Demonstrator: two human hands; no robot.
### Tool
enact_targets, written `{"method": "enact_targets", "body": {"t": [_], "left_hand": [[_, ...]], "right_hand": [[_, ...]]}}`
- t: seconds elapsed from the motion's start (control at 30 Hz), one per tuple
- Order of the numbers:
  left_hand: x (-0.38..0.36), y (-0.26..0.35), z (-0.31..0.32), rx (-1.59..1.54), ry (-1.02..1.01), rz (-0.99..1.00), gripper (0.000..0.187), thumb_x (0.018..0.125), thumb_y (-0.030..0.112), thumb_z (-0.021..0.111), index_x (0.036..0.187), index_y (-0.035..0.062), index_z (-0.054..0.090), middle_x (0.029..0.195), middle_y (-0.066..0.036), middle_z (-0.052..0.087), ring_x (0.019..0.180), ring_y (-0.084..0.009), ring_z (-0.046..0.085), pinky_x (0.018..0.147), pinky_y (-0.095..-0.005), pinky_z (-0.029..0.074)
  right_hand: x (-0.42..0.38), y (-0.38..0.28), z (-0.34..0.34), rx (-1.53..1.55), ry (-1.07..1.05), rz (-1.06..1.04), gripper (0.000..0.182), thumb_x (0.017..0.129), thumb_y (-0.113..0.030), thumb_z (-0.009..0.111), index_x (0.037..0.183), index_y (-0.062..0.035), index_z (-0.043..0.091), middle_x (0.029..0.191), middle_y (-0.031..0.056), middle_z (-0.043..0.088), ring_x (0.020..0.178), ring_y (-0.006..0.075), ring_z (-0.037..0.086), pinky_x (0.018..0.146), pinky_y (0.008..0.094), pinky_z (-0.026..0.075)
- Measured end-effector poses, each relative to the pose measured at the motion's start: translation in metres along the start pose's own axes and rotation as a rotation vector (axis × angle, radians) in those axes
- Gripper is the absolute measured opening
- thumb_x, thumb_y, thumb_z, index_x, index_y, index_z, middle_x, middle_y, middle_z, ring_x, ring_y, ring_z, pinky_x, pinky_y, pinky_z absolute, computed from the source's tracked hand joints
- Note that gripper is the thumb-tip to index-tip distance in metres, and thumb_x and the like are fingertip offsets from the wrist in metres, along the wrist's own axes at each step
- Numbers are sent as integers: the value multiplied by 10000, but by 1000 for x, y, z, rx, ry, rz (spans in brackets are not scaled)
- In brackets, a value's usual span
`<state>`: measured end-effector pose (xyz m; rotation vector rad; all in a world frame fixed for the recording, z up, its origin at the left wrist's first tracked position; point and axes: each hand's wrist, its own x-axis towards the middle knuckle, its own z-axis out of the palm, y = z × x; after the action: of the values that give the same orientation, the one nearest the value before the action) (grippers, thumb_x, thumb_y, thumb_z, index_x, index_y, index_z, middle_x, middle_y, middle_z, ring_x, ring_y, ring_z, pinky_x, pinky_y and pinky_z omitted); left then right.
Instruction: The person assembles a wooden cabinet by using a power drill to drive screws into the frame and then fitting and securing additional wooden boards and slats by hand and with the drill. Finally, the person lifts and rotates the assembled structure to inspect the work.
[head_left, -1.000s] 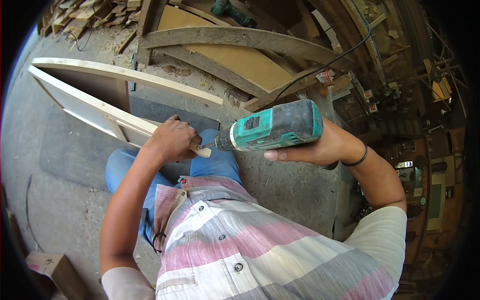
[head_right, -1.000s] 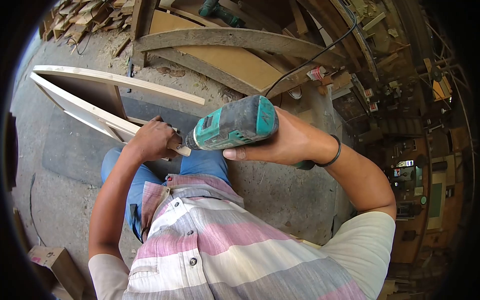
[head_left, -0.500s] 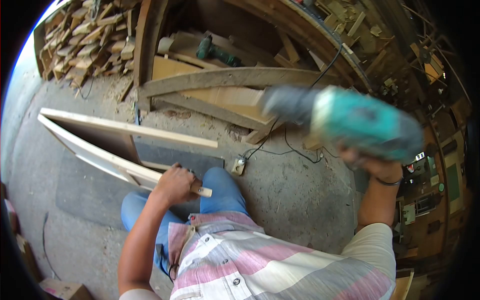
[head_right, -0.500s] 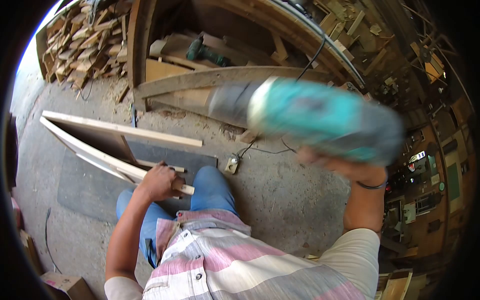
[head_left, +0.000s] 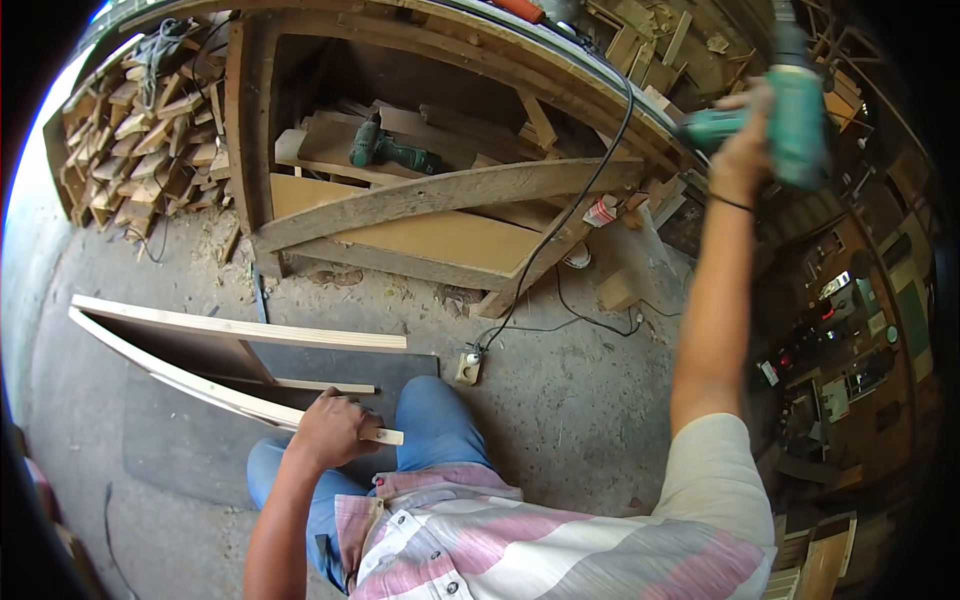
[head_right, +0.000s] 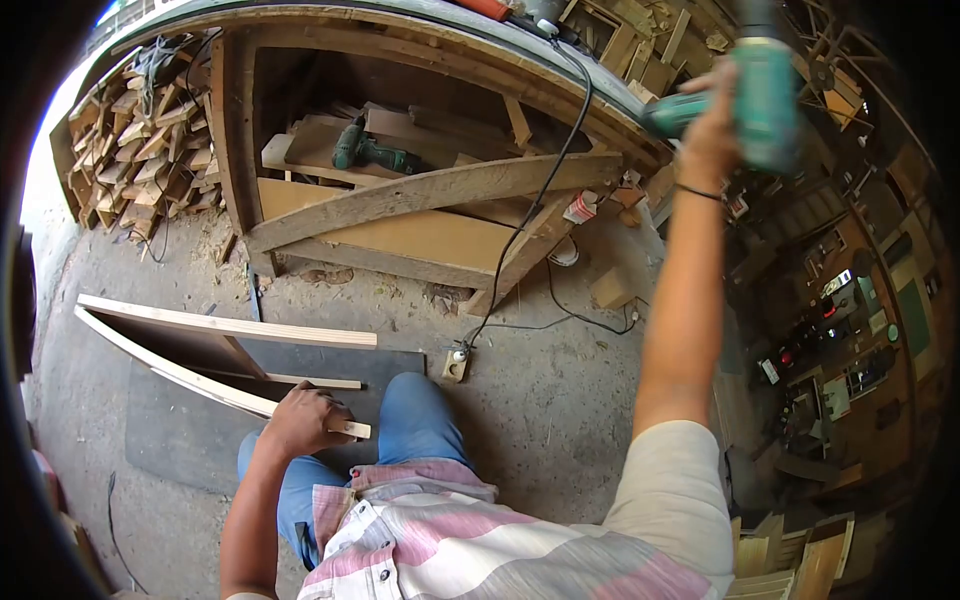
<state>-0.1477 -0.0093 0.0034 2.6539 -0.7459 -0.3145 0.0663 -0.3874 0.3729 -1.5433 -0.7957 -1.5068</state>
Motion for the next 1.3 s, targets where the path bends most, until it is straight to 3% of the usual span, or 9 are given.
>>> {"method": "enact_targets", "body": {"t": [0.13, 0.3, 0.47, 0.53, 0.67, 0.77, 0.9, 1.17, 1.3], "left_hand": [[-2, 0, 1, -4, -42, -21, 309, 718, 408, 765, 956, 211, 751, 878, -67, 713, 918, -284, 662, 914, -414, 453], [1, 1, -1, 10, -28, -29, 335, 735, 428, 758, 1000, 225, 739, 910, -78, 693, 952, -289, 646, 931, -409, 451], [-1, -11, 15, 29, 84, 22, 269, 742, 444, 738, 892, 221, 740, 828, -60, 679, 904, -267, 657, 996, -423, 436], [-1, -10, 15, 36, 158, 49, 263, 712, 418, 755, 891, 225, 742, 803, -55, 673, 871, -264, 660, 921, -401, 456], [1, -11, 12, 9, 112, 53, 231, 720, 397, 738, 845, 202, 727, 757, -75, 673, 820, -293, 661, 840, -404, 475], [1, -11, 10, -2, 117, 67, 216, 711, 369, 742, 816, 183, 715, 731, -78, 667, 801, -299, 659, 811, -404, 476], [1, -11, 9, -60, 112, 66, 210, 701, 337, 758, 806, 163, 705, 740, -81, 671, 803, -304, 654, 815, -404, 468], [1, -11, 10, -61, 118, 68, 219, 702, 326, 759, 840, 160, 722, 758, -83, 677, 826, -307, 657, 824, -408, 465], [0, -11, 11, -59, 126, 60, 227, 695, 333, 763, 844, 165, 730, 779, -84, 687, 833, -306, 660, 821, -403, 471]], "right_hand": [[-8, 47, 0, 322, 99, 351, 419, 947, -348, 666, 1153, 5, 574, 741, 46, 587, 683, 173, 605, 699, 316, 506], [-7, 19, -18, 281, 47, 286, 292, 921, -187, 701, 1121, 7, 616, 749, 42, 599, 662, 161, 607, 680, 307, 511], [-47, -82, -33, 498, -400, 665, 379, 1005, -188, 564, 1305, 29, 487, 867, 35, 498, 810, 134, 509, 843, 292, 448], [-75, -110, -40, 437, -628, 763, 374, 1011, -195, 532, 1285, 55, 487, 840, 27, 500, 779, 110, 495, 775, 273, 429], [-134, -150, -35, 187, -999, 847, 379, 919, -203, 637, 1189, 57, 573, 863, 60, 604, 679, 115, 559, 665, 273, 467], [-167, -170, -30, 198, -1133, 1009, 382, 822, -112, 766, 1163, -17, 623, 886, 63, 644, 678, 116, 585, 611, 265, 486], [-185, -165, -40, 199, -1398, 1075, 413, 802, -47, 792, 1180, -38, 626, 933, 19, 653, 717, 94, 592, 653, 252, 484], [-192, -185, -18, 183, -1373, 1223, 360, 807, -72, 763, 1131, -18, 617, 847, 35, 636, 694, 105, 595, 595, 245, 481], [-214, -185, -3, 506, -1021, 1510, 265, 874, -188, 660, 1048, -12, 565, 730, 49, 552, 635, 161, 558, 687, 328, 483]]}}
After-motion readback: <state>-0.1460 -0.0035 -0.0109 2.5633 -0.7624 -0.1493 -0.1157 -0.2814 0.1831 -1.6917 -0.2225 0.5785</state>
